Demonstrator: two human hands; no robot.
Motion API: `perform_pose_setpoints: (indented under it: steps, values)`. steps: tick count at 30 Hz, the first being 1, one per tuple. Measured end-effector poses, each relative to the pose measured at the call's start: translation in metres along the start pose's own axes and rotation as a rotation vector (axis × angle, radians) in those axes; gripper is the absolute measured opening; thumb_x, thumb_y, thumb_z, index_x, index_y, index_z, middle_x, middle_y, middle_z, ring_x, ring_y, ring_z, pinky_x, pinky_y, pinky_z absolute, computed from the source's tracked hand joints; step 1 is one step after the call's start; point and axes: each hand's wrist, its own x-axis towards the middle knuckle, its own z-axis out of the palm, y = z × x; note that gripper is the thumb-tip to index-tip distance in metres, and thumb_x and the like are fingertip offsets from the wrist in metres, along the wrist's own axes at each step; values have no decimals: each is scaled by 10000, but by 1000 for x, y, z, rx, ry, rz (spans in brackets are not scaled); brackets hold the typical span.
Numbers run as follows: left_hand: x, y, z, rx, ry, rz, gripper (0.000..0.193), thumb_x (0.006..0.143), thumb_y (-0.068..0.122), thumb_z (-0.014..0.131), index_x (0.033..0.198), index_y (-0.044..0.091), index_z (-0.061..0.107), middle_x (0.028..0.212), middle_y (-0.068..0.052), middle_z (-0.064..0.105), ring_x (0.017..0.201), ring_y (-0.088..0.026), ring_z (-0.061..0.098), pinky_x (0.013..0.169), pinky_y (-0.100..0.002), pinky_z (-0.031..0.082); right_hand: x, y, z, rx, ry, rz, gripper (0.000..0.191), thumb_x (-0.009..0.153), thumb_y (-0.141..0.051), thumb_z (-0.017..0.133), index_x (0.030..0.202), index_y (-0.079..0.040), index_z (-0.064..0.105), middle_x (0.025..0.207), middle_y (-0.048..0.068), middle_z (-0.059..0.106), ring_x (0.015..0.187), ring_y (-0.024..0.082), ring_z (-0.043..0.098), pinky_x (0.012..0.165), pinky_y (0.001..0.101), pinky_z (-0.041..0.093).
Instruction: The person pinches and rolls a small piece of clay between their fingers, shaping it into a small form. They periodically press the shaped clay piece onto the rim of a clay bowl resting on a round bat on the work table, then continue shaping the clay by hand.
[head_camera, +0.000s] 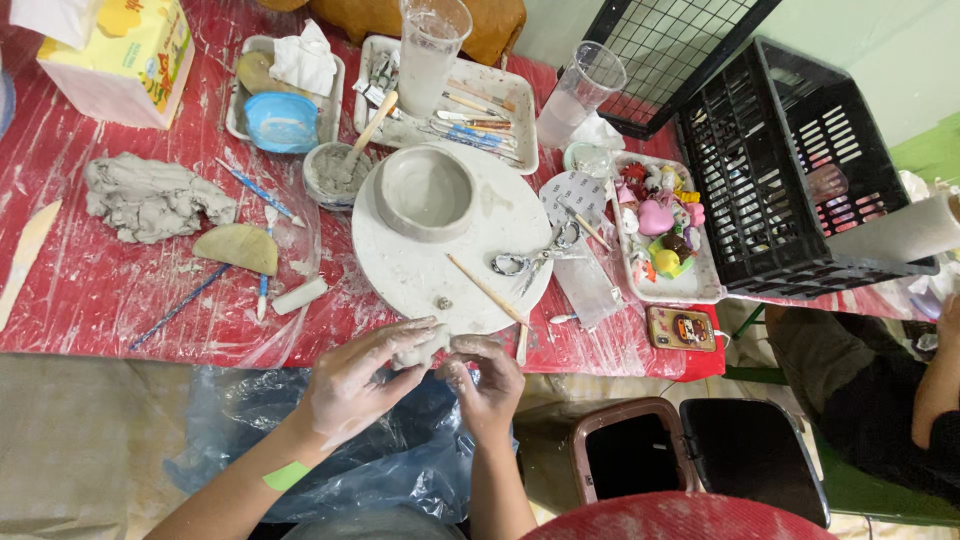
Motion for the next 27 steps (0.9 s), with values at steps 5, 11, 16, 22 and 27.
perform_pose_setpoints:
  steps: [5,11,16,22,27]
  values:
    - [1,-2,-4,-59,-79,-32,431,808,14,806,1218,48,676,1242,-89,740,1056,-185,770,812,-277,647,14,-8,-6,-318,-14,-340,283,771,42,868,989,22,689,978,139,751,919,223,732,817,298,592]
    - [4,-2,-6,1,-89,107,414,814,10,795,1205,54,668,1239,-86,730,1127,-235,740,939,-327,618,15,-21,1,-400,6,-483,300,746,8,894,954,-20,680,940,115,748,872,224,745,749,312,609]
    - [8,0,-10,5,-137,87,437,807,-5,780,1226,52,669,1242,-91,721,1128,-236,731,934,-332,614,24,-35,-1,-687,-96,-766,289,716,-48,905,929,-112,720,913,67,727,813,193,738,696,317,600]
    - [11,2,-8,66,-162,104,428,785,-6,779,1189,72,660,1184,-67,727,1088,-238,734,916,-338,616,33,-49,-5,-829,-210,-967,308,751,-110,937,953,-172,714,944,38,735,839,155,742,613,265,541]
    - [11,2,-8,88,-177,76,450,751,1,780,1171,62,630,1174,-79,703,1048,-253,731,861,-335,620,38,-61,-6,-875,-324,-974,332,761,-129,895,1042,-189,728,1003,17,726,875,159,741,635,275,550]
